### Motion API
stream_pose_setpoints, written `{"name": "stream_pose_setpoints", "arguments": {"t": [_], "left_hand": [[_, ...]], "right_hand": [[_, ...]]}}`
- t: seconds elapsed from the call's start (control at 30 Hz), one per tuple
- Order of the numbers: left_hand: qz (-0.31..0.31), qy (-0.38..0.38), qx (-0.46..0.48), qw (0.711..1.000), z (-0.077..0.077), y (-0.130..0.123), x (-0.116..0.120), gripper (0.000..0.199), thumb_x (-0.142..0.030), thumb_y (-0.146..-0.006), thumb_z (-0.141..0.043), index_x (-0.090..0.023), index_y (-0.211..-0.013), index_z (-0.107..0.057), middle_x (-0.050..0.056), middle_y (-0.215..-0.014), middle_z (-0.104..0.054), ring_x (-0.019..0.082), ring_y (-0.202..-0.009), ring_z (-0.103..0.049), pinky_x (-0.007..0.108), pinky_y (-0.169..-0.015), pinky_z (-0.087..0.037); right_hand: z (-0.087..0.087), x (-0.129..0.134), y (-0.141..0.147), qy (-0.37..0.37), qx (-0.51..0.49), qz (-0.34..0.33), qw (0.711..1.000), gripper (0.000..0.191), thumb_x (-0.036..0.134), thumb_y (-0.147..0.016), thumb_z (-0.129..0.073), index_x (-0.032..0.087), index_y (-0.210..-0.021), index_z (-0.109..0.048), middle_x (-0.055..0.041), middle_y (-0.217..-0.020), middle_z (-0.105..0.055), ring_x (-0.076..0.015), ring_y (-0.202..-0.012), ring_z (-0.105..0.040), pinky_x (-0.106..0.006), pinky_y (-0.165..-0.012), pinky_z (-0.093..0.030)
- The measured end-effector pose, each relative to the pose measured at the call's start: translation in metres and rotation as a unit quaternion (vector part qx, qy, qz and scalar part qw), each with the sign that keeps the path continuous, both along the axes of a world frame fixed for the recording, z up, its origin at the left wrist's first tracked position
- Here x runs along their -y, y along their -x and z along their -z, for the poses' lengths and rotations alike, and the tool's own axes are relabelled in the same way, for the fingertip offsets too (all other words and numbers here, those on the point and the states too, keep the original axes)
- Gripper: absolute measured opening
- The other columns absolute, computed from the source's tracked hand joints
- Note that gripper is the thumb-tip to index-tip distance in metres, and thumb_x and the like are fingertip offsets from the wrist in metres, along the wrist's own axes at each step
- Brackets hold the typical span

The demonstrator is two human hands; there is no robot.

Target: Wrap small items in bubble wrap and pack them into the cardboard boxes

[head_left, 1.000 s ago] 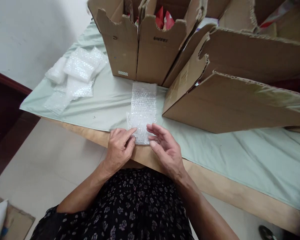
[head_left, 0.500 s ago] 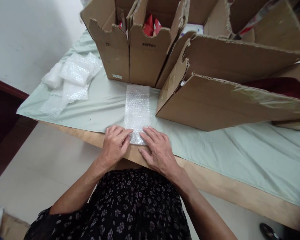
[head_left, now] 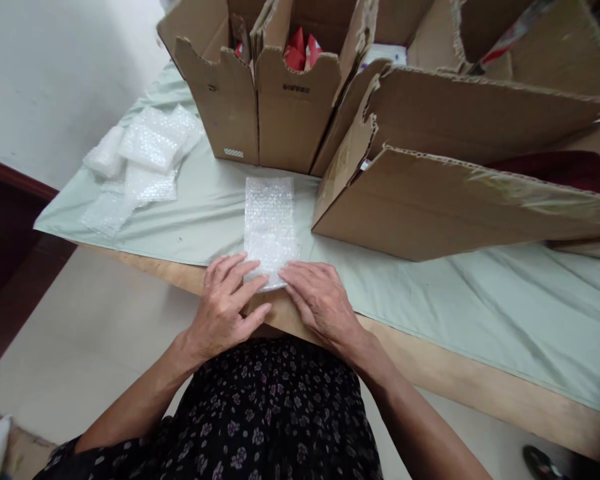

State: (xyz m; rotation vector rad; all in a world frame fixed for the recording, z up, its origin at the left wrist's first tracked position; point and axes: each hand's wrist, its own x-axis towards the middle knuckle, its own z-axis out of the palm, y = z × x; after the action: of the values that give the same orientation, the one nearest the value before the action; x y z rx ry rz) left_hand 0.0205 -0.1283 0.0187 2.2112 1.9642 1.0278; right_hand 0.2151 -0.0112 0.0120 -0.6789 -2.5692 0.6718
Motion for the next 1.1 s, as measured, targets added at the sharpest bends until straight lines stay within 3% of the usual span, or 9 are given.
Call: {"name": "stream_pose_setpoints", "arguments": {"t": [0.1, 0.17, 0.27, 0.33, 0.53, 0.63, 0.77, 0.9, 1.1], "left_hand": [[0.013, 0.033, 0.074, 0.997, -0.004, 0.003, 0.003, 0.023, -0.018, -0.098, -0.065, -0.02, -0.12, -0.071, 0.005, -0.095, -0.08, 0.022, -0.089, -0.072, 0.043, -0.089, -0.055], [-0.024, 0.054, 0.11, 0.992, -0.004, 0.003, 0.003, 0.022, -0.02, -0.099, -0.063, -0.019, -0.119, -0.072, 0.005, -0.094, -0.081, 0.019, -0.078, -0.071, 0.037, -0.078, -0.056], [-0.081, 0.072, 0.113, 0.988, 0.002, 0.001, -0.002, 0.026, -0.024, -0.098, -0.064, -0.018, -0.122, -0.072, 0.006, -0.096, -0.081, 0.017, -0.073, -0.069, 0.033, -0.074, -0.057], [-0.111, 0.074, 0.093, 0.987, 0.007, 0.0, -0.006, 0.028, -0.025, -0.097, -0.063, -0.017, -0.123, -0.072, 0.005, -0.09, -0.078, 0.016, -0.069, -0.066, 0.033, -0.073, -0.057], [-0.158, 0.04, 0.029, 0.986, 0.006, -0.002, -0.004, 0.026, -0.026, -0.098, -0.065, -0.017, -0.122, -0.072, 0.011, -0.107, -0.071, 0.023, -0.09, -0.069, 0.039, -0.083, -0.058], [-0.091, 0.001, 0.024, 0.996, -0.002, -0.003, 0.009, 0.025, -0.028, -0.098, -0.068, -0.018, -0.121, -0.071, 0.014, -0.12, -0.071, 0.029, -0.111, -0.067, 0.046, -0.096, -0.055], [-0.022, 0.017, 0.043, 0.999, -0.004, -0.003, 0.01, 0.016, -0.019, -0.102, -0.06, -0.02, -0.113, -0.071, 0.005, -0.095, -0.077, 0.022, -0.09, -0.069, 0.04, -0.087, -0.05], [-0.078, 0.029, 0.014, 0.996, 0.006, 0.005, -0.025, 0.02, -0.022, -0.102, -0.058, -0.017, -0.114, -0.073, 0.007, -0.092, -0.078, 0.024, -0.084, -0.07, 0.041, -0.083, -0.05], [-0.158, 0.039, 0.037, 0.986, 0.008, 0.013, -0.041, 0.023, -0.028, -0.098, -0.062, -0.018, -0.114, -0.075, 0.009, -0.1, -0.074, 0.024, -0.091, -0.07, 0.041, -0.087, -0.055]], "right_hand": [[-0.012, -0.001, -0.004, 0.091, -0.014, 0.01, 0.996, 0.03, 0.03, -0.109, -0.048, 0.023, -0.123, -0.074, -0.0062, -0.112, -0.081, -0.0228, -0.1, -0.075, -0.042, -0.094, -0.054], [-0.016, 0.001, -0.007, 0.103, -0.024, 0.053, 0.993, 0.03, 0.033, -0.108, -0.051, 0.022, -0.126, -0.072, -0.0072, -0.117, -0.08, -0.0238, -0.103, -0.074, -0.041, -0.093, -0.055], [-0.017, 0.01, -0.01, 0.011, -0.055, 0.113, 0.992, 0.031, 0.034, -0.106, -0.055, 0.022, -0.13, -0.069, -0.0118, -0.13, -0.074, -0.0284, -0.117, -0.069, -0.046, -0.097, -0.052], [-0.015, 0.016, -0.009, -0.052, -0.043, 0.082, 0.994, 0.028, 0.031, -0.104, -0.058, 0.023, -0.128, -0.069, -0.0123, -0.135, -0.071, -0.0296, -0.121, -0.066, -0.047, -0.099, -0.05], [-0.01, 0.006, 0.004, -0.078, 0.055, -0.03, 0.995, 0.029, 0.016, -0.104, -0.051, 0.02, -0.124, -0.072, -0.0122, -0.131, -0.074, -0.0289, -0.122, -0.066, -0.048, -0.1, -0.048], [-0.013, 0.0, 0.002, -0.004, 0.044, -0.032, 0.999, 0.029, 0.021, -0.107, -0.049, 0.022, -0.124, -0.073, -0.0091, -0.115, -0.079, -0.025, -0.104, -0.071, -0.045, -0.095, -0.05], [-0.019, 0.003, -0.007, 0.065, 0.041, -0.021, 0.997, 0.03, 0.027, -0.107, -0.051, 0.024, -0.13, -0.07, -0.0067, -0.117, -0.079, -0.0243, -0.104, -0.073, -0.043, -0.095, -0.052], [-0.023, 0.01, -0.008, -0.064, 0.041, 0.077, 0.994, 0.033, 0.023, -0.104, -0.052, 0.02, -0.133, -0.067, -0.0149, -0.14, -0.069, -0.0322, -0.121, -0.066, -0.049, -0.096, -0.05], [-0.014, 0.002, 0.012, -0.088, 0.092, 0.009, 0.992, 0.026, 0.019, -0.104, -0.053, 0.019, -0.123, -0.07, -0.0128, -0.132, -0.073, -0.0305, -0.12, -0.065, -0.047, -0.095, -0.049]]}}
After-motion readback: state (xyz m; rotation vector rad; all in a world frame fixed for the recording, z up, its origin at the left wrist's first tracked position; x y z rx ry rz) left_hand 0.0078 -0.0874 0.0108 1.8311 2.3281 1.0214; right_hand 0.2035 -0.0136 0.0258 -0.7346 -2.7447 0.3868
